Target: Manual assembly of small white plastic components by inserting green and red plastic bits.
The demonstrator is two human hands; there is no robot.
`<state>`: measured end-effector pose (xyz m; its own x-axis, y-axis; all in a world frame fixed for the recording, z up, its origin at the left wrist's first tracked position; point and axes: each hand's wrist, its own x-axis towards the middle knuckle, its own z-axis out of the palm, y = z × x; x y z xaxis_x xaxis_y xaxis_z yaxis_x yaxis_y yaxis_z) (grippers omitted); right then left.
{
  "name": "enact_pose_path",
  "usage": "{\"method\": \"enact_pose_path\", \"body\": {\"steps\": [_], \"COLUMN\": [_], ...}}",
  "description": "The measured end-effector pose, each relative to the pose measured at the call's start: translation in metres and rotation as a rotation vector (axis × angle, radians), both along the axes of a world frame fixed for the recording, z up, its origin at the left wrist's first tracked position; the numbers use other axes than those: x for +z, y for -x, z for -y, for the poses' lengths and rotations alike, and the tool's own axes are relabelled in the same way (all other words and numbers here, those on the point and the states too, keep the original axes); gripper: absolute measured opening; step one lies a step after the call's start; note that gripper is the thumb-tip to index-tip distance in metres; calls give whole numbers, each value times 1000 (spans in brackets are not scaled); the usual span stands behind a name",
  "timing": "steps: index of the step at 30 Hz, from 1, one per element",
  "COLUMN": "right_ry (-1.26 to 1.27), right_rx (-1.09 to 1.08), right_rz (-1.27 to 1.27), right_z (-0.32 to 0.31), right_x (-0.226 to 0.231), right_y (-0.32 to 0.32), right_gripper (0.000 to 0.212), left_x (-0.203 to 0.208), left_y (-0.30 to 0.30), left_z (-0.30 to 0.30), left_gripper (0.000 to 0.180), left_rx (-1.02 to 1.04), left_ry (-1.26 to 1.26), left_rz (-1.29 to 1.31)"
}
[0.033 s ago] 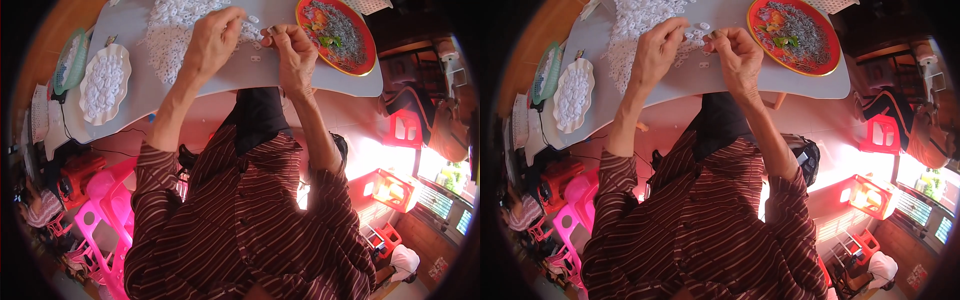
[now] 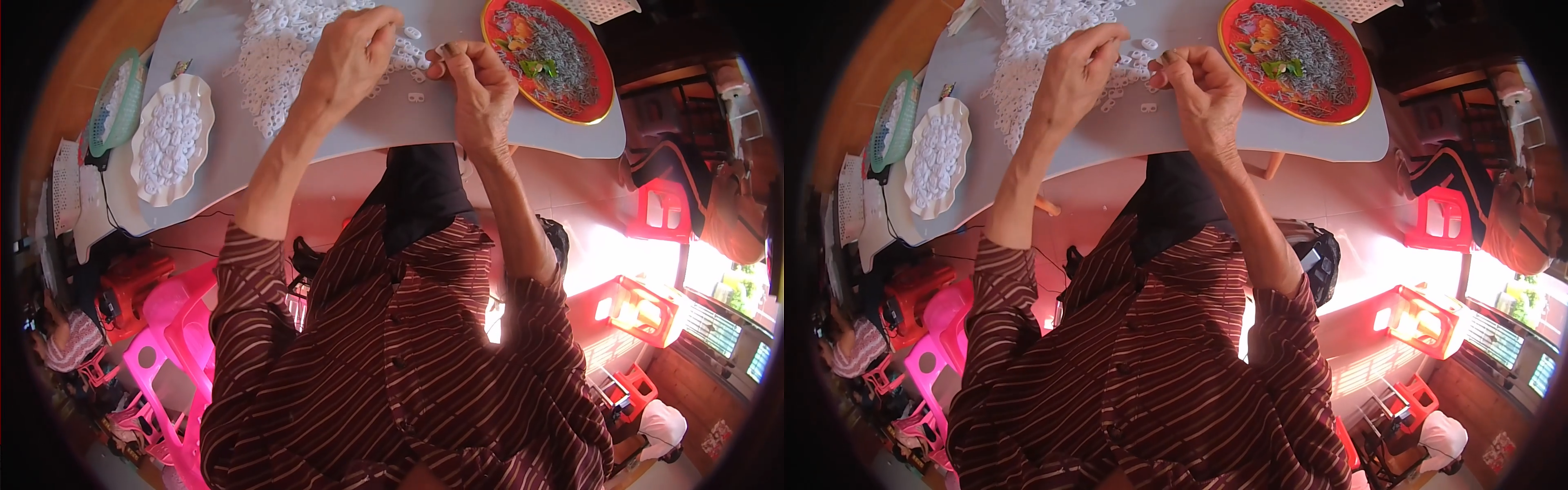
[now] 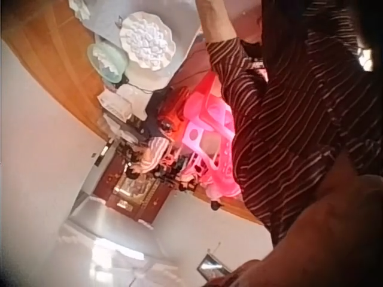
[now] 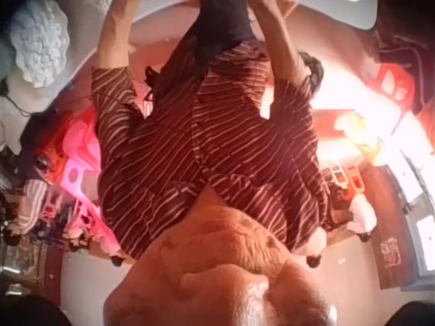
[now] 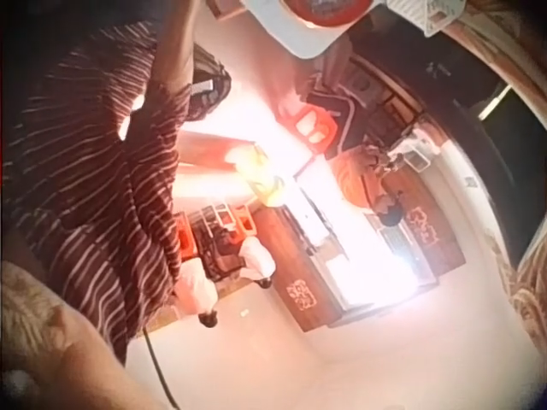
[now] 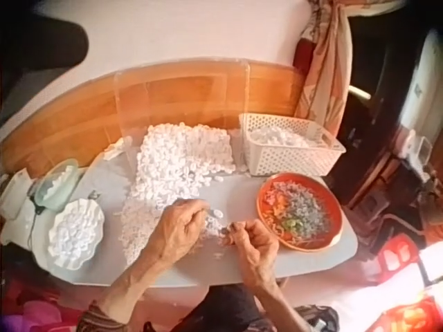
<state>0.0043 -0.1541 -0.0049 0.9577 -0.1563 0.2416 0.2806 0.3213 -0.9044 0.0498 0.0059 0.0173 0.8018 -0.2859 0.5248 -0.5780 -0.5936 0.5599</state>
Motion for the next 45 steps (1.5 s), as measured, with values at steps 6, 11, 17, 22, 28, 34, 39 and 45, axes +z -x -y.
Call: {"method": "enact_pose_path", "body": {"steps": [6,11,17,22,28,34,39,45], "right_ry": [64,51,100,135,149,142,118,115], "right_rx": [10,19,26,14,3,3,13,11], "right_rz": [-21,-37,-61,-53,-54,-39,-43,-46], "right_z": [-1,1,-1,-1,-2,0,-3,-1], "right_x": [-4,-2,4,1,1,-3,0,-1], "right_y": [-1,1,1,-1,-1,-3,-1,-2], "right_gripper": [14,15,15,14,13,14,14,16], "left_x": [-15,-22,-18,-4,-2,10,-17,-14], "left_y": [-47,-56,-44,-31,-43,-35,-76,-67], "left_z": [7,12,11,11,10,20,7,17], "left_gripper": [15,15,19,18,11,11,11,15], "left_rx": [-228,-276,-250,-185,-202,-177,-260,-323], "left_ry": [-305,-419,-293,-273,-336,-433,-366,-387], "left_rz": [61,42,62,-37,-27,-52,-91,-51]}}
